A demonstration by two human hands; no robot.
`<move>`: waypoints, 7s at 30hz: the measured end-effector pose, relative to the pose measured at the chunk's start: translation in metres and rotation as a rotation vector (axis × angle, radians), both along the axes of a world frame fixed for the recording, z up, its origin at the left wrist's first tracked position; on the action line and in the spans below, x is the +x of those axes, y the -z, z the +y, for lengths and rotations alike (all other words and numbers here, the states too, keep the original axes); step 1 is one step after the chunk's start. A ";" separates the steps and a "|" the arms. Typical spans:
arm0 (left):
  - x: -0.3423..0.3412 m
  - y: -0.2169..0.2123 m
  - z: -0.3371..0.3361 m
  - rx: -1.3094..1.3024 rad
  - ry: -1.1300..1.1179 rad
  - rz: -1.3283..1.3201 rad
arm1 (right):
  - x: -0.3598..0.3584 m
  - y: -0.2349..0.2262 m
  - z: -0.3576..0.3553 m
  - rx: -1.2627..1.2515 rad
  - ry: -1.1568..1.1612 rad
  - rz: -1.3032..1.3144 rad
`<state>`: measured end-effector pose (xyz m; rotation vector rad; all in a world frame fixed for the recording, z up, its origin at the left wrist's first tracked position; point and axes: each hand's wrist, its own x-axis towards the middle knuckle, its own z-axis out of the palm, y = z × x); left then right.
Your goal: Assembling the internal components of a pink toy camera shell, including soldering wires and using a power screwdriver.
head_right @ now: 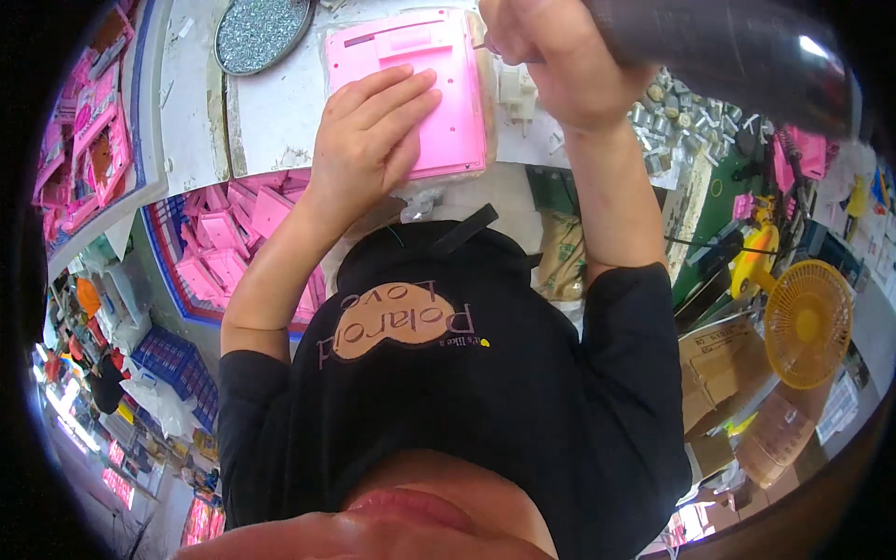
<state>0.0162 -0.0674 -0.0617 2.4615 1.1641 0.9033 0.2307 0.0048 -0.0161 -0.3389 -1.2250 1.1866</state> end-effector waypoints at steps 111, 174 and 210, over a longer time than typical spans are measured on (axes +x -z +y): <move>-0.063 -0.056 -0.064 -0.640 0.065 -0.234 | 0.016 0.045 -0.020 -0.592 -0.167 -0.737; -0.059 0.016 -0.103 -0.344 -0.190 0.041 | -0.064 0.047 -0.103 0.551 0.178 -1.206; -0.091 0.017 -0.042 -0.438 0.162 -0.188 | 0.033 -0.012 0.020 -0.006 0.100 -1.208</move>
